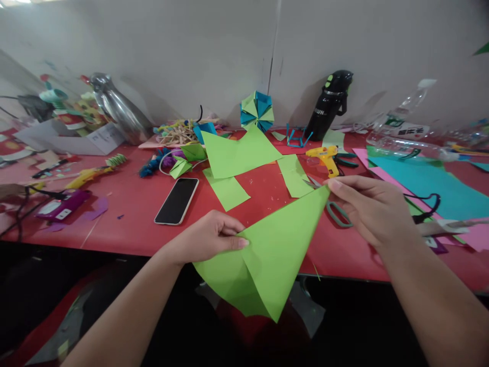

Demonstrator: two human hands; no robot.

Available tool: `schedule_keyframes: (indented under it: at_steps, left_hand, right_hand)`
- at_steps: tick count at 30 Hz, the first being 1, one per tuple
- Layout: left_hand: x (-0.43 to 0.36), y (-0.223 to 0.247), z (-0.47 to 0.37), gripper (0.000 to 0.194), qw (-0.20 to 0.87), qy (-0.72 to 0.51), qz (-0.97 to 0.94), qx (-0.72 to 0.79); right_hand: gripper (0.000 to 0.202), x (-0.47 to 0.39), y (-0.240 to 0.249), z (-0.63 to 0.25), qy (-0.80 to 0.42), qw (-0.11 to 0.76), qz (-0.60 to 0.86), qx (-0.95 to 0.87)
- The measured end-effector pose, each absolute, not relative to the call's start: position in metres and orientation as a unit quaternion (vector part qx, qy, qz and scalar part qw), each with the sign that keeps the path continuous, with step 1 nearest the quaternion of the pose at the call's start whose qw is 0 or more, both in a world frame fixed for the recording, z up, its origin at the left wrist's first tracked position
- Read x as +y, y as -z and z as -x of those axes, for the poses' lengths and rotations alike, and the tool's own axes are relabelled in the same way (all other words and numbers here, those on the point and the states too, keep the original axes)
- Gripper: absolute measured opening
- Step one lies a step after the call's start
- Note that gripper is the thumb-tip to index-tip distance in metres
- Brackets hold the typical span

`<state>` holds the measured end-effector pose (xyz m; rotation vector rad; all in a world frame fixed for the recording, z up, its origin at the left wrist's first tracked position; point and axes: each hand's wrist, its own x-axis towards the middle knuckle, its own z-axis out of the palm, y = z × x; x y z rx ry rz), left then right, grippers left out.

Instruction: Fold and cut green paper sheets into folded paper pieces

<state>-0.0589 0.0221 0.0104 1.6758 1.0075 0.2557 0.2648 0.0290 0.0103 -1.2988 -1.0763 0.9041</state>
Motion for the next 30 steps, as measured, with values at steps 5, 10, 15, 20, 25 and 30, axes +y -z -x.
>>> schedule_keyframes:
  at_steps: [5,10,15,20,25,30]
  left_hand:
    - [0.025,-0.006,0.054,0.035,0.548,-0.127,-0.710,0.423]
    - [0.030,-0.004,0.045,0.033,0.560,-0.133,-0.702,0.419]
    - [0.032,0.002,0.042,0.029,0.566,-0.142,-0.688,0.433]
    - [0.030,0.010,0.038,0.031,0.562,-0.188,-0.674,0.442]
    - [0.029,0.008,0.035,0.026,0.555,-0.239,-0.639,0.475]
    - [0.030,0.004,0.035,0.025,0.561,-0.260,-0.616,0.488]
  right_hand:
    - [0.020,0.035,-0.009,-0.262,-0.405,0.584,0.551,-0.438]
    - [0.016,0.043,-0.006,-0.262,-0.415,0.589,0.536,-0.439]
    - [0.017,0.051,0.003,-0.261,-0.394,0.604,0.537,-0.437]
    - [0.032,0.047,0.003,-0.252,-0.518,0.527,0.493,-0.459]
    - [0.040,0.032,0.002,-0.236,-0.616,0.399,0.479,-0.482]
    - [0.033,0.038,0.009,-0.242,-0.537,0.458,0.527,-0.474]
